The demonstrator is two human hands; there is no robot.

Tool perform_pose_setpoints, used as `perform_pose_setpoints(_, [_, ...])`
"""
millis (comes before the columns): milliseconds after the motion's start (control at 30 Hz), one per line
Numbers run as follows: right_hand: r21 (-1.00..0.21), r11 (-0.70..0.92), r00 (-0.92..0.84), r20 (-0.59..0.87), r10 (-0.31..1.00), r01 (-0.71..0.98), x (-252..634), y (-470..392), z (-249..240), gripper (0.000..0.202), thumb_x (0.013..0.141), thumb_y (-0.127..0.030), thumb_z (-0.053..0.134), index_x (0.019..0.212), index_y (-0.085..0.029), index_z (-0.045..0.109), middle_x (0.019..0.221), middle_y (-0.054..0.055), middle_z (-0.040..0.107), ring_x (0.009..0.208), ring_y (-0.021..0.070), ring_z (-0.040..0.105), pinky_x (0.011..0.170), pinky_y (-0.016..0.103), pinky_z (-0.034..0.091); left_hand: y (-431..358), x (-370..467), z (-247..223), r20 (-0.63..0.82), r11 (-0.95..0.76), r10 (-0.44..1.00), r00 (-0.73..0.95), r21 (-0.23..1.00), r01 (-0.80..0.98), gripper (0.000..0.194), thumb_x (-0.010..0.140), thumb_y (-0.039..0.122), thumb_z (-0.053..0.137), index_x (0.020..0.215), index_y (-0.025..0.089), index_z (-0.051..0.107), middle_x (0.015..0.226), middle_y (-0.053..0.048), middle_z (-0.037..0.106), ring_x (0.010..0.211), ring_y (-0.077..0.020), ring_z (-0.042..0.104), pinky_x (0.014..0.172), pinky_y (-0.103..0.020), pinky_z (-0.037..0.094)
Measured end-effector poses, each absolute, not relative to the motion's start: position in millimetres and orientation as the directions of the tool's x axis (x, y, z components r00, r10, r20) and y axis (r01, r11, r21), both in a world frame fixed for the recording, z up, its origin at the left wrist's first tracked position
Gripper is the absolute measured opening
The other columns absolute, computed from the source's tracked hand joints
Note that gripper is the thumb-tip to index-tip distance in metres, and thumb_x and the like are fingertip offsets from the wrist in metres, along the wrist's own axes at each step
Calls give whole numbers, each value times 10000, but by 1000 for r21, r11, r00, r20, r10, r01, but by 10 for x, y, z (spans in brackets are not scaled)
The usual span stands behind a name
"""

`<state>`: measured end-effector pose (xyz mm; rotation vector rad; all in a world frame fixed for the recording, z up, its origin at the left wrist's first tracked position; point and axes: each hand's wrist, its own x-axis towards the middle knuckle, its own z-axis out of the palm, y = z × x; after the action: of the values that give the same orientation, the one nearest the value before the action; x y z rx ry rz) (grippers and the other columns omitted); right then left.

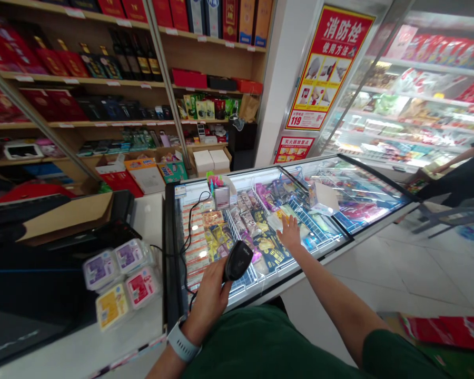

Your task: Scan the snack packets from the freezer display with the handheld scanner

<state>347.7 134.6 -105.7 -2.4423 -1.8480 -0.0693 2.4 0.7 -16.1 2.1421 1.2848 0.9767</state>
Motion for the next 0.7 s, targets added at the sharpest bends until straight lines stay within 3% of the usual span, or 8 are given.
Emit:
perform_pose_setpoints(200, [-8, -269, 269, 60, 961, 963, 3501, 1350, -1095, 670, 892, -365, 465, 1504, -159, 288, 1558, 213, 238, 1430, 381, 203, 1084, 508, 244, 3, -4, -172, 334, -453, 891, 307, 696, 557, 498, 864, 142, 519, 1352, 175, 425, 1330, -141, 570, 1240, -279, 538, 1059, -510, 440])
perform_pose_setpoints(700, [-29, -186, 188, 222, 957, 982, 3610, 1352, -1180, 525, 872, -200, 441, 1396, -200, 476, 1399, 170, 465, 1221, 305, 453, 1017, 421, 319, 35, -22, -181, 313, -440, 895, 317, 726, 529, 489, 867, 149, 513, 1348, 169, 428, 1319, -152, 568, 1230, -292, 530, 1054, -532, 430])
